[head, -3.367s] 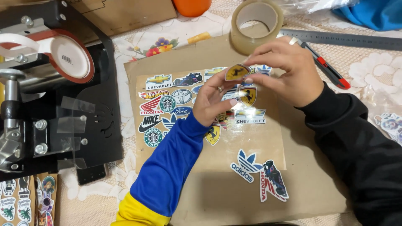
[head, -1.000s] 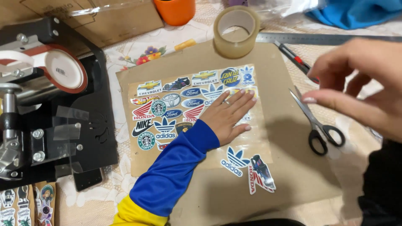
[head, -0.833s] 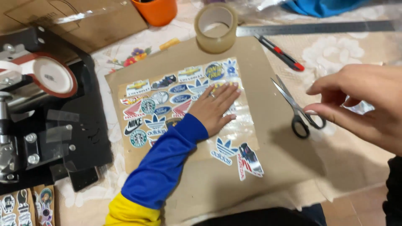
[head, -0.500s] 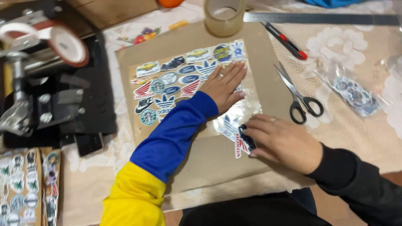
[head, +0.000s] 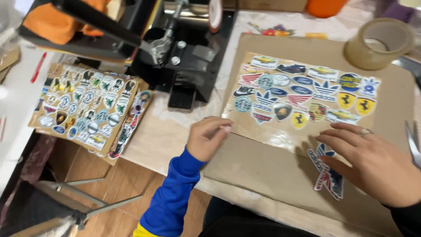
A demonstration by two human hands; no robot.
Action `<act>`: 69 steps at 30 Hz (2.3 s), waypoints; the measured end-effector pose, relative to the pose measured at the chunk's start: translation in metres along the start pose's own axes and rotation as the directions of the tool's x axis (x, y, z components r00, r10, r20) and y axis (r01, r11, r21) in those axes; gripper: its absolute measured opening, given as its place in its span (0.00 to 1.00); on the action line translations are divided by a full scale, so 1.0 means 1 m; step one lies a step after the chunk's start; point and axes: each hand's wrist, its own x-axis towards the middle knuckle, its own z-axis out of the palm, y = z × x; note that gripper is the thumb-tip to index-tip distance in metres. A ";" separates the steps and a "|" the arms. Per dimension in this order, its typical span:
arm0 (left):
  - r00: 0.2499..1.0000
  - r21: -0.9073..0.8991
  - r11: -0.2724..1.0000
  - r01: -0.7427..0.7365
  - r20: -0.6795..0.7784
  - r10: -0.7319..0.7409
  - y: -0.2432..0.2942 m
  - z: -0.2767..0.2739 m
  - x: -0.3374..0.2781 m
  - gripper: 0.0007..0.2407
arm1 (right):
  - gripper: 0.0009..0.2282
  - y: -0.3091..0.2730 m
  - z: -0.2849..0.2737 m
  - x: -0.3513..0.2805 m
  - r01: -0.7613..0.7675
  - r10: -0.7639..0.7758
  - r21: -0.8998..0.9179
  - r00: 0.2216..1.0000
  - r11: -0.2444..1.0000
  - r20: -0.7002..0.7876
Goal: Cutting and peeling individual stickers from a sheet to prepare them for application.
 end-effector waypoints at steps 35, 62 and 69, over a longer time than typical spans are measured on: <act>0.907 0.015 0.991 0.134 -0.405 -0.116 -0.001 -0.083 0.056 0.03 | 0.19 -0.008 -0.016 0.022 0.136 -0.124 0.093 0.984 0.986 -0.125; 0.965 -0.543 0.831 0.121 0.261 0.030 0.134 0.092 0.125 0.02 | 0.10 -0.006 -0.113 0.017 -0.092 0.587 0.806 0.734 0.585 -0.342; 0.963 -0.543 0.832 0.111 0.267 0.045 0.133 0.096 0.123 0.03 | 0.05 -0.011 -0.112 0.019 -0.093 0.582 0.784 0.724 0.614 -0.370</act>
